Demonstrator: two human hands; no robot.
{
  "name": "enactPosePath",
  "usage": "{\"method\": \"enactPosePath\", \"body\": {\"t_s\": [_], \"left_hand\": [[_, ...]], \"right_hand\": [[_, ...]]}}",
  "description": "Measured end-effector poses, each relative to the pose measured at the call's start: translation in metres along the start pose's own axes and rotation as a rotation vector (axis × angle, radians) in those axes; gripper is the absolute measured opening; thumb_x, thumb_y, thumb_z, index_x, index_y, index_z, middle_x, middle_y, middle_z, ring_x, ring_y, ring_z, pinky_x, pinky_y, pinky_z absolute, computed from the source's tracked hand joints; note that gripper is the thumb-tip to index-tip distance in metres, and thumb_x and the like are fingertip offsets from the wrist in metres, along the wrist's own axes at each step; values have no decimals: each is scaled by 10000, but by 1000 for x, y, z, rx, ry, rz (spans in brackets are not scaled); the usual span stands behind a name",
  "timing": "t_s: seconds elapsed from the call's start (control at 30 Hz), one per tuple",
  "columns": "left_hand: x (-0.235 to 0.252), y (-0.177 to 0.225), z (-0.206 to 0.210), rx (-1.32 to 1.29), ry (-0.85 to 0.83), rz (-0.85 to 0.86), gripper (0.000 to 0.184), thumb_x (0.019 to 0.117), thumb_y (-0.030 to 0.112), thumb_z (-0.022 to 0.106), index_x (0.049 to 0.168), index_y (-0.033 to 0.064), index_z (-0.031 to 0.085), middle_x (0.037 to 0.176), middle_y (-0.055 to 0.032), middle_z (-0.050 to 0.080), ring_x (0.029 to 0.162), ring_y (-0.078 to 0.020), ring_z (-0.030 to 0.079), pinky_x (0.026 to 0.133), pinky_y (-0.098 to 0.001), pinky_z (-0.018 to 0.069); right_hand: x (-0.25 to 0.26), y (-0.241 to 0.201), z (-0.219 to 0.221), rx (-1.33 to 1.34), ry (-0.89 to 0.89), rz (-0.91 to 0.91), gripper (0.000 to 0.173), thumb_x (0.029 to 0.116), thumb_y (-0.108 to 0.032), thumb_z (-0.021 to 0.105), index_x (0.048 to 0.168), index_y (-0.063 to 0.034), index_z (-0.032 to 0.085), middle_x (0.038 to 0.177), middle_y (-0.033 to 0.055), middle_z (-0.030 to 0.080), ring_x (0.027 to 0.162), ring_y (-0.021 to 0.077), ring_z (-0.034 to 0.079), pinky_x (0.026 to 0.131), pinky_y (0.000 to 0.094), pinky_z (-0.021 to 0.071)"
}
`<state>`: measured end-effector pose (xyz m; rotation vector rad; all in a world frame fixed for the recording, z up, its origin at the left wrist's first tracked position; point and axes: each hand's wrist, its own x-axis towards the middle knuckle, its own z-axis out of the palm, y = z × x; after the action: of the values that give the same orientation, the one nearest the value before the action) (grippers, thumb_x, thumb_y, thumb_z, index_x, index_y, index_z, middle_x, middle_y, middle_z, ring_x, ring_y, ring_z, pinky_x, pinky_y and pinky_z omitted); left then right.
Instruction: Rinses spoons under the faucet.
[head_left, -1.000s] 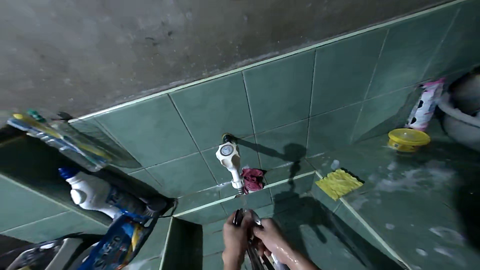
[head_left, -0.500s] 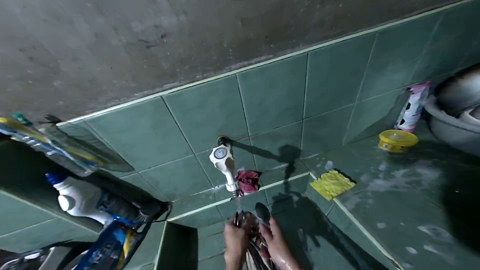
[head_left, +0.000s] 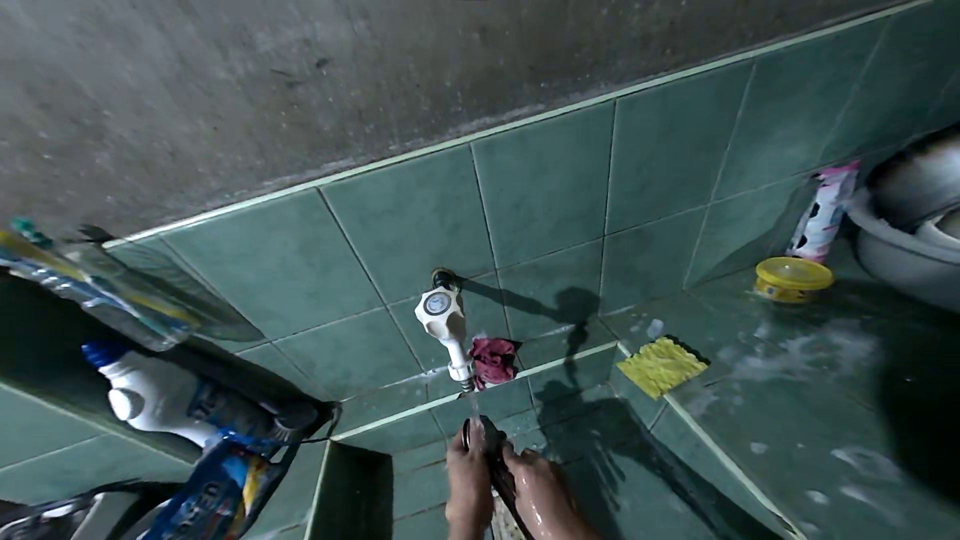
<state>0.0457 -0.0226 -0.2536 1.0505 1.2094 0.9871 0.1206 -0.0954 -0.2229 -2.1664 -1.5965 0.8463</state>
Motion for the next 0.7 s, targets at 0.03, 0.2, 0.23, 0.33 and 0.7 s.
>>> {"method": "enactPosePath", "body": {"t_s": [0.03, 0.2, 0.23, 0.33, 0.7], "left_hand": [[1, 0, -2, 49, 2, 35, 302, 1103, 174, 444, 1101, -76, 614, 797, -108, 688, 693, -153, 689, 668, -316, 594], [11, 14, -16, 529, -22, 124, 273, 865, 31, 759, 1113, -41, 670, 945, -153, 700, 872, -238, 679, 812, -444, 551], [11, 16, -15, 550, -37, 114, 314, 837, 28, 783, 1122, -31, 667, 960, -151, 706, 892, -242, 688, 826, -448, 558], [9, 10, -5, 482, -74, 21, 420, 811, 24, 815, 1189, -40, 643, 1024, -180, 711, 942, -271, 700, 867, -466, 565], [1, 24, -6, 72, -385, 161, 344, 918, -106, 577, 1258, -95, 520, 1024, -123, 726, 853, -165, 736, 795, -322, 628]], "right_hand": [[-1, -1, 0, -17, -7, 18, 436, 1047, -62, 492, 1481, -34, 527, 1259, 265, 649, 1115, 420, 667, 951, 521, 532], [-4, 11, 7, 148, 59, 65, 335, 1065, -83, 471, 1333, 16, 645, 1304, 260, 630, 1181, 400, 640, 1021, 502, 503], [-5, 10, 5, 215, 72, 70, 331, 1062, -66, 467, 1324, 27, 647, 1297, 258, 632, 1206, 385, 625, 1055, 480, 479], [-4, 6, 6, 339, 204, 36, 282, 1009, 25, 495, 1216, 90, 677, 1210, 268, 666, 1176, 371, 641, 1056, 438, 481], [26, 44, 23, 1077, -305, -104, 159, 993, -62, 593, 1141, -7, 606, 901, 9, 717, 809, 86, 699, 790, 280, 587]]}}
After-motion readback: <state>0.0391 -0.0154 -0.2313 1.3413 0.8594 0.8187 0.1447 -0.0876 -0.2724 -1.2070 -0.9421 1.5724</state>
